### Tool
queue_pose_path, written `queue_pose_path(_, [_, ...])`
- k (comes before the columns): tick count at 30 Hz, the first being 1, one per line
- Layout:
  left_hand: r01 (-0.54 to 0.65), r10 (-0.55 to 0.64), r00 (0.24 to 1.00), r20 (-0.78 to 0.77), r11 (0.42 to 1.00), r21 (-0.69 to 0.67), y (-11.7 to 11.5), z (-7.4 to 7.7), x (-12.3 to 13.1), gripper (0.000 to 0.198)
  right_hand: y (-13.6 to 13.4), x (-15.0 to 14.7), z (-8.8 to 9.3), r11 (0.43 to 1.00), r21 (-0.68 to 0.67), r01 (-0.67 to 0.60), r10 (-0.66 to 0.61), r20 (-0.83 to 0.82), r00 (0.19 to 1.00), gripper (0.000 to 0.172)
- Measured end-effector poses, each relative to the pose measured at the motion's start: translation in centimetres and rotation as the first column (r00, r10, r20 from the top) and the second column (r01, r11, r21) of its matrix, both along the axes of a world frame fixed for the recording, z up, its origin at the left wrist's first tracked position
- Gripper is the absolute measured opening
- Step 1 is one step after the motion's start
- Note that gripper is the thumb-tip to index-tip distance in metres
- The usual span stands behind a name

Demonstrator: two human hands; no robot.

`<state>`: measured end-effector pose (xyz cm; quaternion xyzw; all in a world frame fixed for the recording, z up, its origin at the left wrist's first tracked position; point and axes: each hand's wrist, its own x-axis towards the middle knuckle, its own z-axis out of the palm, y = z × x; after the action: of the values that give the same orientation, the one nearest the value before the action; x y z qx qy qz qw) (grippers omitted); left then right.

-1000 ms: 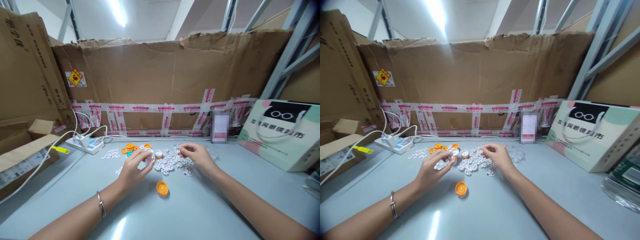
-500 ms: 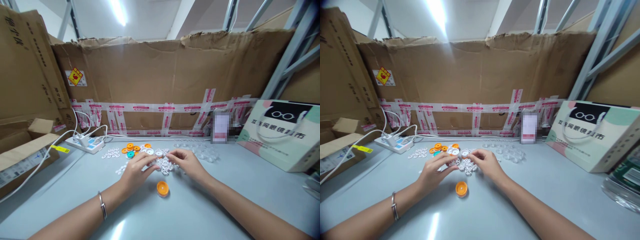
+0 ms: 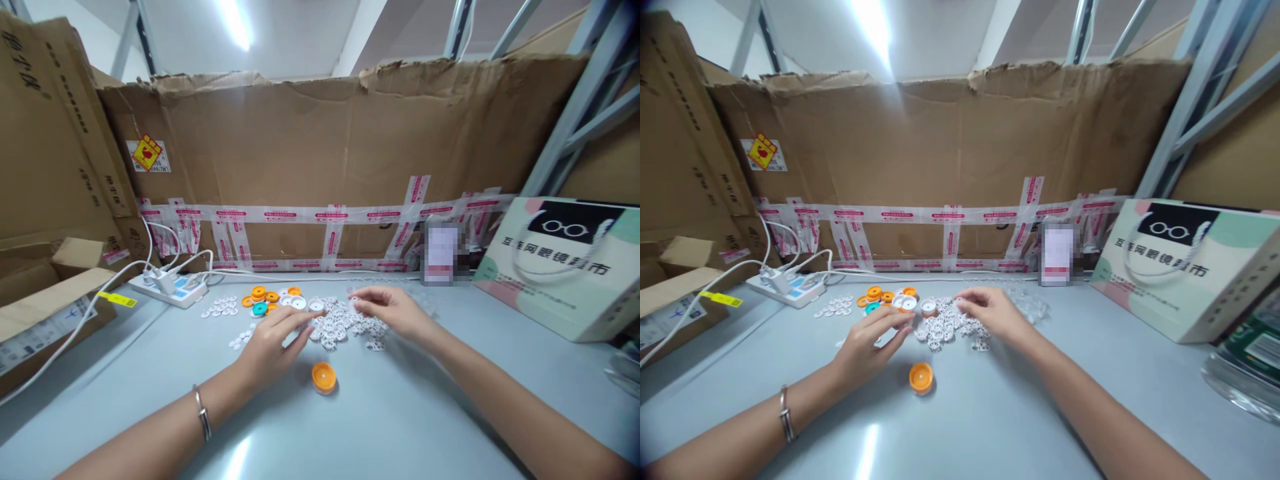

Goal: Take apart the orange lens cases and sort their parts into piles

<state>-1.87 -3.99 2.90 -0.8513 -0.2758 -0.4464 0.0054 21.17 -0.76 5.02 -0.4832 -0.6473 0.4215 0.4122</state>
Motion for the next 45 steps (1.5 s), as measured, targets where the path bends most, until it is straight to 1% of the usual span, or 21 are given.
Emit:
queue_pose_path(1, [0.01, -0.01, 1.0, -0.004, 1.0, -0.021, 0.0, 0.1, -0.1, 0.023, 0.4, 1.1, 0.3, 1.0, -0.001, 0.029, -0.028, 0.084, 0.996, 0.022])
queue_pose_path(2, [0.023, -0.023, 1.0, -0.015, 0.999, -0.043, -0.1, 0.2, -0.2, 0.023, 0.8, 2.1, 0.4, 0.999, -0.027, 0.035, -0.031, 0.154, 0.988, 0.021])
queue_pose_path(5, [0.08, -0.096, 0.989, -0.112, 0.987, -0.141, -0.5, 0.6, -0.4, 0.022, 1.4, 4.1, 0.4, 0.991, -0.128, -0.029, 0.063, 0.276, 0.959, 0.018])
queue_pose_path(6, [0.094, -0.126, 0.979, -0.161, 0.977, -0.192, -0.7, 0.7, -0.4, 0.023, 1.6, 4.4, 0.1, 0.988, -0.149, -0.044, 0.088, 0.304, 0.948, 0.017])
queue_pose_path(8, [0.1, -0.184, 0.949, -0.256, 0.946, -0.308, -0.9, 1.0, -0.5, 0.026, 1.9, 4.8, -0.5, 0.986, -0.159, -0.042, 0.099, 0.367, 0.925, 0.016])
queue_pose_path(11, [0.061, -0.222, 0.92, -0.322, 0.896, -0.441, -1.2, 1.1, -0.5, 0.04, 2.4, 5.1, -1.1, 0.992, -0.128, -0.004, 0.061, 0.443, 0.894, 0.017])
queue_pose_path(14, [0.037, -0.23, 0.916, -0.33, 0.865, -0.501, -1.3, 0.7, -0.4, 0.048, 2.2, 4.6, -0.7, 0.997, -0.003, 0.077, -0.066, 0.486, 0.871, 0.024])
queue_pose_path(15, [0.031, -0.23, 0.914, -0.333, 0.86, -0.509, -1.3, 0.5, -0.3, 0.048, 1.8, 4.1, -0.4, 0.996, 0.04, 0.079, -0.089, 0.485, 0.87, 0.026])
queue_pose_path(16, [0.023, -0.226, 0.914, -0.338, 0.858, -0.513, -1.3, 0.4, -0.2, 0.046, 1.2, 3.4, -0.2, 0.996, 0.071, 0.059, -0.086, 0.474, 0.876, 0.028])
queue_pose_path(17, [0.015, -0.221, 0.914, -0.342, 0.858, -0.514, -1.3, 0.2, -0.1, 0.044, 0.5, 2.5, 0.1, 0.997, 0.072, 0.0, -0.033, 0.453, 0.891, 0.029])
queue_pose_path(19, [0.003, -0.208, 0.916, -0.343, 0.858, -0.513, -1.3, -0.1, 0.1, 0.041, -1.3, 0.3, 0.2, 0.985, 0.025, -0.172, 0.147, 0.409, 0.901, 0.03])
queue_pose_path(21, [0.003, -0.202, 0.92, -0.334, 0.859, -0.512, -1.1, -0.4, 0.2, 0.039, -2.9, -1.9, -0.1, 0.942, 0.019, -0.334, 0.295, 0.422, 0.857, 0.036])
queue_pose_path(23, [0.017, -0.208, 0.925, -0.317, 0.858, -0.513, -0.9, -0.7, 0.3, 0.039, -4.0, -3.5, -0.6, 0.902, 0.052, -0.429, 0.359, 0.463, 0.811, 0.038])
queue_pose_path(26, [0.035, -0.22, 0.933, -0.286, 0.844, -0.535, -0.5, -1.0, 0.3, 0.041, -4.4, -4.4, -1.3, 0.896, 0.048, -0.441, 0.366, 0.482, 0.796, 0.034])
queue_pose_path(29, [0.029, -0.223, 0.934, -0.279, 0.826, -0.562, -0.4, -0.9, 0.3, 0.038, -4.1, -4.1, -1.7, 0.89, 0.043, -0.454, 0.385, 0.463, 0.799, 0.031])
queue_pose_path(34, [0.02, -0.231, 0.925, -0.3, 0.82, -0.572, -0.7, -0.5, 0.4, 0.03, -3.8, -3.5, -1.6, 0.872, 0.068, -0.485, 0.421, 0.4, 0.814, 0.022])
queue_pose_path(37, [0.04, -0.248, 0.922, -0.298, 0.825, -0.563, -0.9, -0.4, 0.4, 0.031, -3.8, -3.5, -1.1, 0.861, 0.125, -0.493, 0.412, 0.398, 0.82, 0.023])
queue_pose_path(42, [0.026, -0.224, 0.925, -0.306, 0.842, -0.538, -0.8, -0.1, 0.2, 0.037, -3.6, -3.2, -0.4, 0.891, 0.148, -0.429, 0.348, 0.382, 0.856, 0.024])
queue_pose_path(45, [0.021, -0.148, 0.964, -0.22, 0.87, -0.493, -0.8, 0.3, 0.0, 0.038, -3.4, -2.9, -0.2, 0.913, 0.147, -0.381, 0.319, 0.323, 0.891, 0.023])
